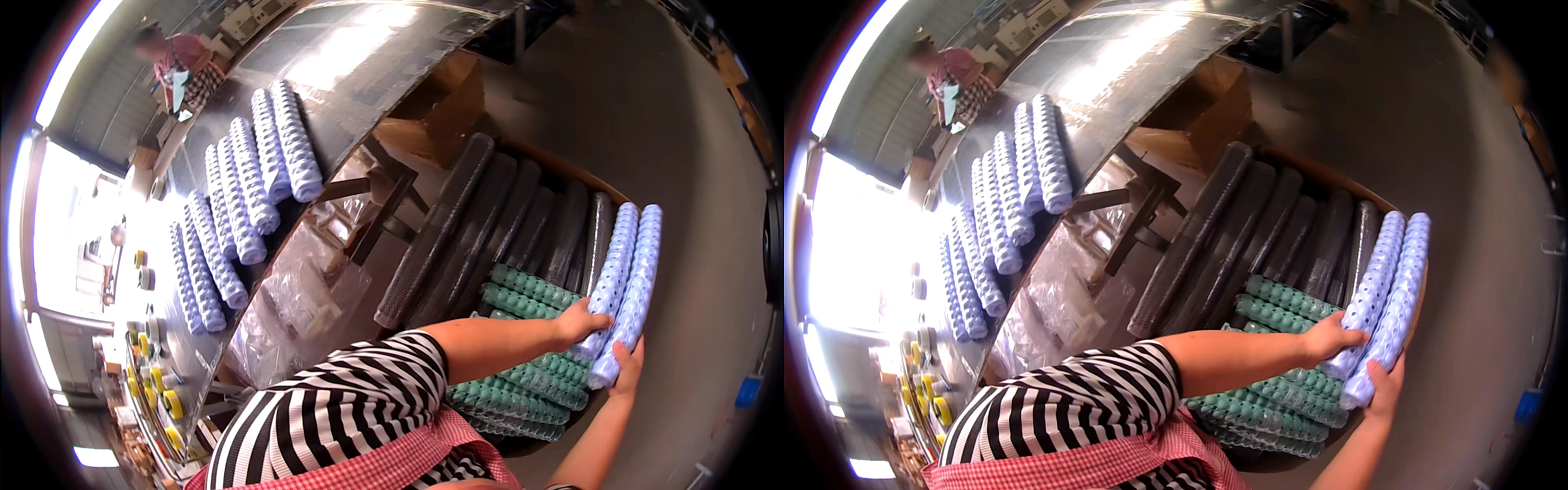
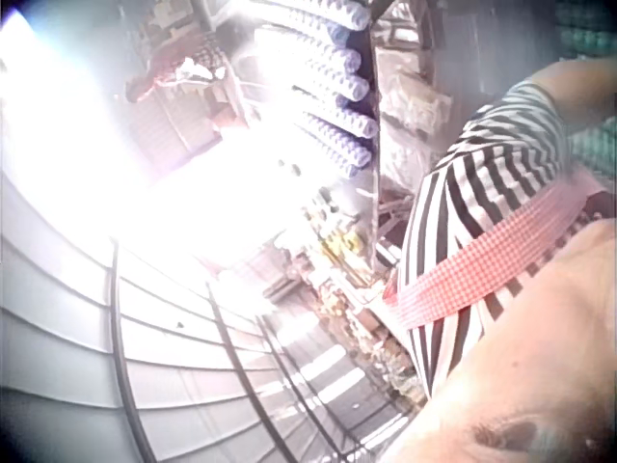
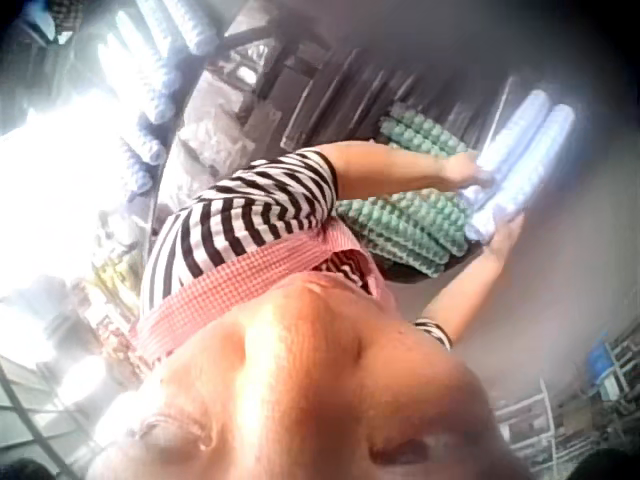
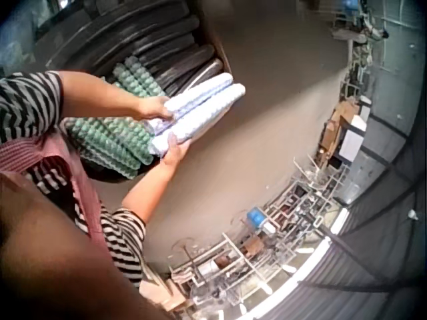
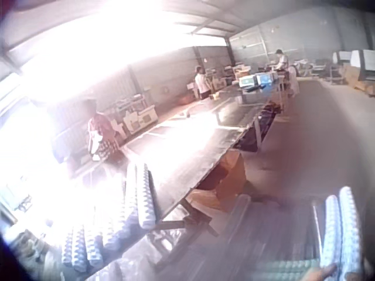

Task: The person arranges stacks of green and purple bubble wrap on a table. They then pick up a roll of yellow tape and a stack of shipping labels, sorting through the labels and arranging them on the table.

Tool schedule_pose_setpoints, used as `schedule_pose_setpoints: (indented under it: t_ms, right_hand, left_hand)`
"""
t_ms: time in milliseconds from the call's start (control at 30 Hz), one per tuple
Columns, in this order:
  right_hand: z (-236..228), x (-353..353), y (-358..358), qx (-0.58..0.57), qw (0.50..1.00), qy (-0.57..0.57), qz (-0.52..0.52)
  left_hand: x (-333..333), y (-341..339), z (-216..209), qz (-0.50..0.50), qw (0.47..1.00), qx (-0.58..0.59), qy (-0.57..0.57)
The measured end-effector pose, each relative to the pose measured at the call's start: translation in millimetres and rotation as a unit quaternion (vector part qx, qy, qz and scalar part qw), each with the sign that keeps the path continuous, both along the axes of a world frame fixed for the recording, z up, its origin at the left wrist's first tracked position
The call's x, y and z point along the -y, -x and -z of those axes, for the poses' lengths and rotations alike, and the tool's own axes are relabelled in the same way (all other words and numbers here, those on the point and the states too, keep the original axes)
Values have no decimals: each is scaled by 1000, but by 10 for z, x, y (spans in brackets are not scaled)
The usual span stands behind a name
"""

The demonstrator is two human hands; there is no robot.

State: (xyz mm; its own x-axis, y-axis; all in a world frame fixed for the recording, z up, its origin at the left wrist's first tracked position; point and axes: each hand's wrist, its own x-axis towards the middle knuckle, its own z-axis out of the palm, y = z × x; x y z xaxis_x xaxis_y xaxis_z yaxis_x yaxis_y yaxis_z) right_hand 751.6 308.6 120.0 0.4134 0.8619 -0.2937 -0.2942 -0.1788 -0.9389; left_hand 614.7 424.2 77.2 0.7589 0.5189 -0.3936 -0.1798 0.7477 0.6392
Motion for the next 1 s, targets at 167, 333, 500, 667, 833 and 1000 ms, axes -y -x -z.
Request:
schedule_pose_setpoints:
  t_ms: [167,333,500,667,833,1000]
  right_hand:
    - [-392,-171,1126,55,984,-162,-47]
    - [-853,-757,2097,93,955,-240,-149]
    - [-1251,-1524,3293,-1,939,-256,-231]
    - [-1393,-3004,4022,156,890,-243,-354]
    - [-893,-4207,4479,355,827,-152,-410]
    - [-840,-4308,5162,558,692,-105,-446]
  left_hand:
    - [-88,1556,-734,-50,991,55,-110]
    - [-269,3497,-1372,-247,901,-55,-351]
    - [-11,5651,-1973,-476,744,-275,-381]
    - [881,7796,-2177,-565,553,-516,-330]
    - [1440,9085,-1317,-487,550,-659,-161]
    - [1784,8668,-939,-434,572,-682,-140]
